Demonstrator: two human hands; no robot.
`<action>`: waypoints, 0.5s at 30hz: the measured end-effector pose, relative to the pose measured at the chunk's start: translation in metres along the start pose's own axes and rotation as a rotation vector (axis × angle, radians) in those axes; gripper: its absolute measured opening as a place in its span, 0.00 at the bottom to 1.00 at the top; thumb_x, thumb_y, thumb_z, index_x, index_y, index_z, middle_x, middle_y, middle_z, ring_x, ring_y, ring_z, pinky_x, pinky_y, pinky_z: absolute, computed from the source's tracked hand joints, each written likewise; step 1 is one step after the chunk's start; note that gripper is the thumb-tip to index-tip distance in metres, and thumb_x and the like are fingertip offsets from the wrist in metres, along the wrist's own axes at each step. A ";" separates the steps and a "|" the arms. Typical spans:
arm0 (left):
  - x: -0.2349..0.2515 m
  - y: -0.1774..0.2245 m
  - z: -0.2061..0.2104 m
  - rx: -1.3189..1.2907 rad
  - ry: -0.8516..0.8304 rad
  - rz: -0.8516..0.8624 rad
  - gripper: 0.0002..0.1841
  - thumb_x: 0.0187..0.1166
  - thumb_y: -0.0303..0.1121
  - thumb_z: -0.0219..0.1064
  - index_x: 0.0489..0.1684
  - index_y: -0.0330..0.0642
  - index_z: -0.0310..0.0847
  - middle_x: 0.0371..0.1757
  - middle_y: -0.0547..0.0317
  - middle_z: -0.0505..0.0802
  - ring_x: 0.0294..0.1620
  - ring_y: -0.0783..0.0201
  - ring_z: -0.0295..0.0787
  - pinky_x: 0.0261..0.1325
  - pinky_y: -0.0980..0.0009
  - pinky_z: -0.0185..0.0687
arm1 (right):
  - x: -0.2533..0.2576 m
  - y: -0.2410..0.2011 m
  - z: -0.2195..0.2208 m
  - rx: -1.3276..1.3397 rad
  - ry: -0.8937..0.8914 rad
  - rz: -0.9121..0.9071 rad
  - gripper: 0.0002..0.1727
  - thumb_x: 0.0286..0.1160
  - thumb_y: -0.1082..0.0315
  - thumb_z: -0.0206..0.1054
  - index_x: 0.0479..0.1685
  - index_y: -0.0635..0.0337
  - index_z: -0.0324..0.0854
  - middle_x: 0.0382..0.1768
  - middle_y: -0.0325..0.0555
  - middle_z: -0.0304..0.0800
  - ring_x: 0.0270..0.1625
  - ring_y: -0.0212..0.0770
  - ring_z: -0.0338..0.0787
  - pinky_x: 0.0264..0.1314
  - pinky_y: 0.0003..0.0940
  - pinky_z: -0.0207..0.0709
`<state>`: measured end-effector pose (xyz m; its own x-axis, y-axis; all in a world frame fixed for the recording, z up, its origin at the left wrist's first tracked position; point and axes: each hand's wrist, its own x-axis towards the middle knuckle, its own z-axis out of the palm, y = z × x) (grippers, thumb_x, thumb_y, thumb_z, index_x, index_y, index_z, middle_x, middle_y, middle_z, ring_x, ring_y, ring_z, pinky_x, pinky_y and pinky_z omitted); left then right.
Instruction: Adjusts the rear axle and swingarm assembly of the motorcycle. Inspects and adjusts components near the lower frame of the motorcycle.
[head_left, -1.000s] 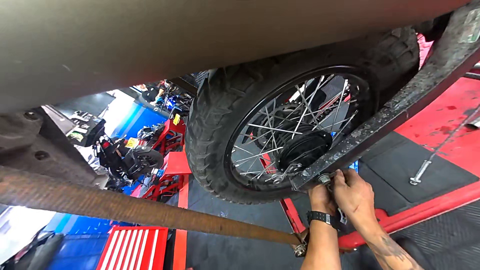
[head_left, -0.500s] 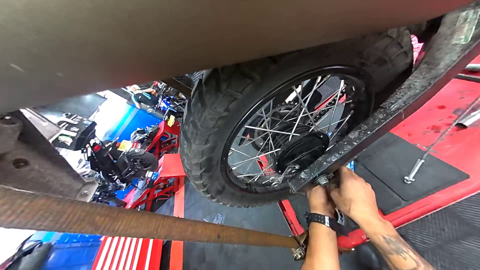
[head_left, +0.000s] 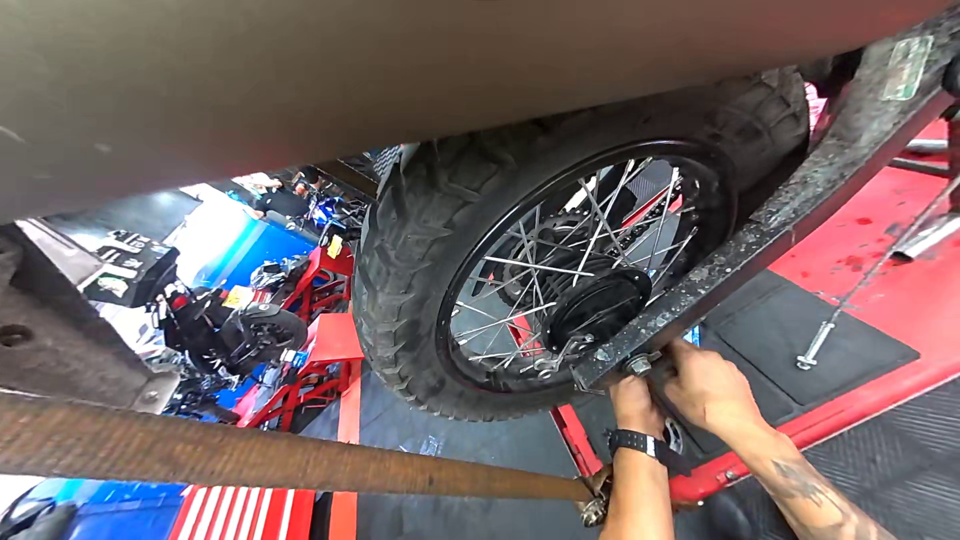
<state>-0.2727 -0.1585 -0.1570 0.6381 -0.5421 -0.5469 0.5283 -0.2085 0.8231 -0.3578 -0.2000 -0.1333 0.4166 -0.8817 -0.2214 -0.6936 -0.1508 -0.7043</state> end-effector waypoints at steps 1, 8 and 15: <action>0.000 0.001 0.001 -0.013 0.004 -0.010 0.07 0.86 0.25 0.59 0.50 0.30 0.81 0.40 0.46 0.89 0.40 0.58 0.85 0.46 0.60 0.85 | -0.002 -0.002 -0.002 0.016 0.041 -0.014 0.20 0.65 0.67 0.74 0.58 0.59 0.85 0.51 0.58 0.90 0.51 0.64 0.91 0.46 0.69 0.81; -0.009 0.001 -0.007 0.125 -0.029 0.012 0.11 0.87 0.35 0.61 0.54 0.37 0.83 0.41 0.52 0.89 0.39 0.61 0.84 0.44 0.62 0.84 | -0.004 -0.008 -0.012 -0.001 0.028 0.013 0.23 0.63 0.62 0.75 0.59 0.58 0.86 0.53 0.59 0.91 0.53 0.65 0.91 0.49 0.70 0.82; 0.000 -0.009 -0.012 -0.038 -0.216 0.136 0.12 0.87 0.42 0.62 0.55 0.45 0.82 0.43 0.62 0.91 0.43 0.69 0.88 0.50 0.68 0.87 | -0.007 0.001 0.004 0.026 -0.066 0.016 0.20 0.63 0.60 0.74 0.57 0.50 0.88 0.55 0.52 0.91 0.53 0.59 0.92 0.48 0.67 0.84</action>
<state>-0.2709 -0.1465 -0.1665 0.5724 -0.7254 -0.3822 0.4690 -0.0926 0.8783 -0.3590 -0.1926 -0.1348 0.4438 -0.8526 -0.2760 -0.6854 -0.1245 -0.7174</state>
